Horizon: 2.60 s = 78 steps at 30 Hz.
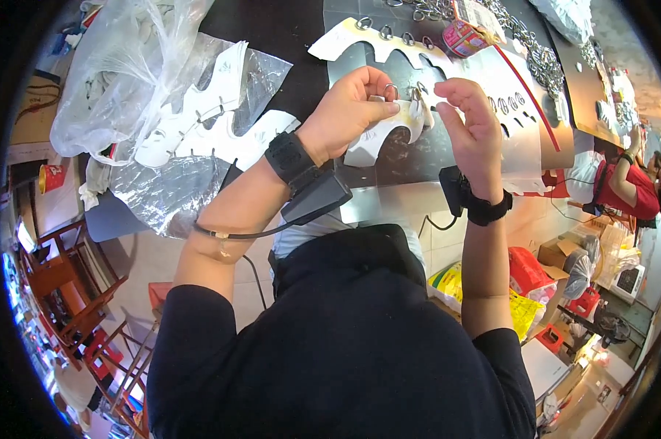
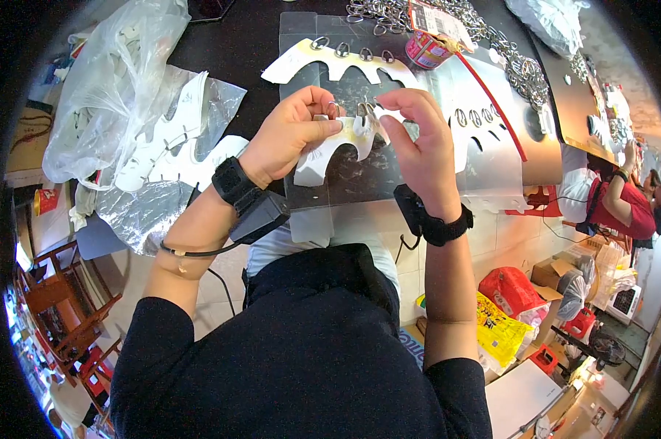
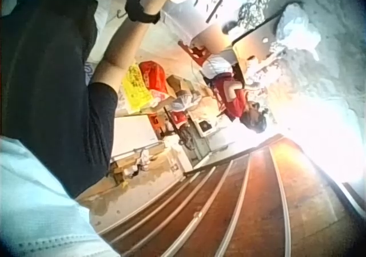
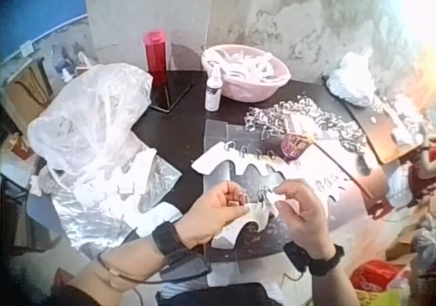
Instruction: Insert metal rings into pre-cut white leather shoe upper components.
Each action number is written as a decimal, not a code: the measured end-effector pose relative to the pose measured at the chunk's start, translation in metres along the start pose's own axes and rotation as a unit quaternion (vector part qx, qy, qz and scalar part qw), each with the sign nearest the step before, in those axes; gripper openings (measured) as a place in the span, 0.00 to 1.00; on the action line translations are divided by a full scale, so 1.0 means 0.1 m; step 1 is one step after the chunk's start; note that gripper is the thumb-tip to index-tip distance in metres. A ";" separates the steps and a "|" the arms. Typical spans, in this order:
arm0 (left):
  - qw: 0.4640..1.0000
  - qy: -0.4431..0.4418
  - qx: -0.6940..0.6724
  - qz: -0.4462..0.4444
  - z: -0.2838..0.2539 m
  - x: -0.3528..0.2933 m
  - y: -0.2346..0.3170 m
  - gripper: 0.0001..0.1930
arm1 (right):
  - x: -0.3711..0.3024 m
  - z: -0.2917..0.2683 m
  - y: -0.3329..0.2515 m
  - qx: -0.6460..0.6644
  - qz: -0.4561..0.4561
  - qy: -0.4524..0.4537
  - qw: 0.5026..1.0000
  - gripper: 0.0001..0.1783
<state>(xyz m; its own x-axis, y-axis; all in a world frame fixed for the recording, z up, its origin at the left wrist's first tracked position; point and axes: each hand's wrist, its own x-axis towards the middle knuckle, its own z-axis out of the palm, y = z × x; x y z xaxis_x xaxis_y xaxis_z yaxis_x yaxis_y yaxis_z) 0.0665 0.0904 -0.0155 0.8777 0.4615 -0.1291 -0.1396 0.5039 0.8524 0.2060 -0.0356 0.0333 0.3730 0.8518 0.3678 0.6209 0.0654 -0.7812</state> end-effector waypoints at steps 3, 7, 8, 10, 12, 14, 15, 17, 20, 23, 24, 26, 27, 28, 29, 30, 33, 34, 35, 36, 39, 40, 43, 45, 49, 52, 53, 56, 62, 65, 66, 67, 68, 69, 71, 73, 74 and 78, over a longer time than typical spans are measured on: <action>1.000 -0.013 -0.016 0.004 0.00 0.00 0.00 0.13 | 0.05 -0.02 -0.09 -0.044 -0.040 -0.032 0.998 0.13; 1.000 -0.025 -0.013 -0.002 -0.01 0.00 0.00 0.12 | 0.09 -0.04 -0.11 -0.094 -0.077 -0.074 0.990 0.14; 1.000 -0.025 -0.012 -0.002 -0.01 0.01 0.00 0.12 | 0.09 -0.04 -0.11 -0.094 -0.077 -0.074 0.990 0.14; 1.000 -0.024 -0.021 -0.001 0.00 0.01 0.00 0.12 | 0.08 -0.05 -0.13 -0.099 -0.065 -0.055 0.991 0.14; 1.000 -0.020 -0.022 -0.010 0.00 -0.01 0.04 0.12 | 0.06 -0.04 -0.14 -0.093 -0.046 -0.050 0.993 0.14; 0.999 -0.018 -0.024 -0.018 0.01 -0.02 0.04 0.12 | 0.05 -0.04 -0.15 -0.087 -0.027 -0.045 0.995 0.14; 0.999 -0.017 -0.027 -0.005 0.01 -0.02 0.02 0.12 | 0.05 -0.04 -0.15 -0.074 -0.019 -0.046 0.996 0.14; 0.999 -0.019 -0.030 0.007 0.01 -0.01 0.01 0.12 | 0.05 -0.04 -0.14 -0.061 -0.011 -0.046 0.997 0.14; 0.998 -0.043 -0.036 0.007 0.01 -0.02 0.01 0.11 | 0.07 -0.05 -0.11 -0.070 -0.044 -0.067 0.994 0.14; 0.997 -0.059 -0.039 -0.008 0.01 -0.03 0.05 0.11 | 0.08 -0.07 -0.08 -0.110 -0.088 -0.089 0.986 0.14; 0.996 -0.066 -0.053 -0.021 0.02 -0.03 0.06 0.12 | 0.09 -0.07 -0.08 -0.111 -0.094 -0.102 0.984 0.13; 0.995 -0.073 -0.066 -0.035 0.01 -0.03 0.07 0.12 | 0.10 -0.08 -0.09 -0.111 -0.098 -0.114 0.982 0.13; 0.993 -0.087 -0.065 -0.039 0.00 -0.02 0.07 0.12 | 0.12 -0.10 -0.11 -0.109 -0.107 -0.131 0.980 0.11; 0.992 -0.100 -0.064 -0.042 -0.01 -0.01 0.08 0.12 | 0.14 -0.11 -0.12 -0.106 -0.116 -0.147 0.976 0.10; 0.992 -0.101 -0.063 -0.044 -0.03 0.00 0.08 0.12 | 0.16 -0.12 -0.13 -0.106 -0.115 -0.146 0.977 0.10; 0.988 -0.113 -0.087 -0.066 -0.06 0.01 0.08 0.12 | 0.18 -0.13 -0.14 -0.099 -0.121 -0.161 0.975 0.09; 0.980 -0.124 -0.118 -0.099 -0.07 0.00 0.13 0.13 | 0.19 -0.16 -0.18 -0.084 -0.113 -0.166 0.976 0.07; 0.978 -0.121 -0.126 -0.109 -0.06 -0.01 0.14 0.14 | 0.19 -0.16 -0.20 -0.074 -0.101 -0.159 0.979 0.07; 0.979 -0.123 -0.125 -0.108 -0.06 -0.01 0.15 0.14 | 0.19 -0.16 -0.20 -0.075 -0.102 -0.158 0.979 0.07; 0.982 -0.110 -0.122 -0.093 -0.05 -0.01 0.15 0.17 | 0.19 -0.17 -0.20 -0.063 -0.084 -0.144 0.984 0.07; 0.956 -0.132 -0.250 -0.083 -0.03 -0.01 0.23 0.26 | 0.15 -0.17 -0.22 -0.022 -0.017 -0.101 0.994 0.06; 0.907 -0.165 -0.376 -0.092 -0.02 0.00 0.26 0.31 | 0.14 -0.17 -0.21 0.008 0.035 -0.072 0.997 0.06; 0.921 -0.182 -0.344 -0.032 0.00 -0.03 0.31 0.48 | 0.10 -0.15 -0.12 0.133 0.142 -0.025 0.981 0.06; 0.909 -0.245 -0.338 -0.018 -0.05 -0.01 0.28 0.51 | 0.12 -0.15 -0.15 0.177 0.203 -0.005 0.963 0.06; 0.957 -0.203 -0.201 0.044 0.01 -0.07 0.15 0.40 | 0.11 -0.01 -0.16 0.184 0.204 0.032 0.961 0.06; 0.977 -0.136 -0.159 0.029 0.03 -0.02 0.09 0.27 | 0.09 0.10 -0.14 0.033 0.123 0.059 0.990 0.06; 0.976 -0.102 -0.191 0.016 0.08 -0.05 0.12 0.19 | 0.08 0.12 -0.09 0.018 0.090 0.053 0.994 0.07; 0.992 -0.038 -0.115 0.021 0.07 -0.03 0.06 0.16 | 0.06 0.20 -0.06 0.051 0.100 0.033 0.993 0.05; 0.987 0.086 0.115 0.071 0.11 -0.02 -0.05 0.13 | 0.02 0.28 -0.08 -0.037 0.058 0.003 0.998 0.04; 0.988 0.082 0.113 0.064 0.09 -0.02 -0.09 0.14 | 0.00 0.31 -0.07 -0.055 0.002 0.021 0.998 0.05; 0.987 0.080 0.113 0.083 0.09 0.00 -0.14 0.13 | 0.00 0.33 -0.07 -0.057 0.002 0.022 0.998 0.06; 0.985 0.077 0.115 0.105 0.10 0.00 -0.16 0.13 | -0.01 0.33 -0.08 -0.059 -0.002 0.025 0.998 0.06; 0.982 0.075 0.117 0.126 0.11 -0.01 -0.18 0.14 | -0.03 0.33 -0.08 -0.059 -0.002 0.022 0.998 0.06; 0.982 0.077 0.115 0.126 0.10 -0.02 -0.19 0.14 | -0.05 0.34 -0.08 -0.067 -0.001 0.026 0.997 0.06; 0.984 0.079 0.141 0.071 0.13 -0.06 -0.16 0.13 | -0.08 0.35 -0.08 -0.076 0.001 0.028 0.997 0.06; 0.988 0.091 0.113 0.054 0.16 -0.08 -0.12 0.13 | -0.11 0.36 -0.09 -0.089 0.002 0.040 0.995 0.06; 0.990 0.101 0.086 0.037 0.18 -0.09 -0.10 0.13 | -0.11 0.37 -0.10 -0.090 0.003 0.038 0.995 0.06; 0.994 0.099 0.015 0.035 0.17 -0.09 -0.05 0.14 | -0.06 0.41 -0.16 -0.091 0.020 0.060 0.994 0.07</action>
<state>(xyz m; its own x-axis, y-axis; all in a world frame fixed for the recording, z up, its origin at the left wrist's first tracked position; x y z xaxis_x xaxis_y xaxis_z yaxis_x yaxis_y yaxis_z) 0.0673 0.0715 -0.0102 0.7579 0.6315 -0.1636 -0.1806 0.4441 0.8776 0.1652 -0.0206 0.0232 0.4720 0.7832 0.4048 0.7149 -0.0713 -0.6955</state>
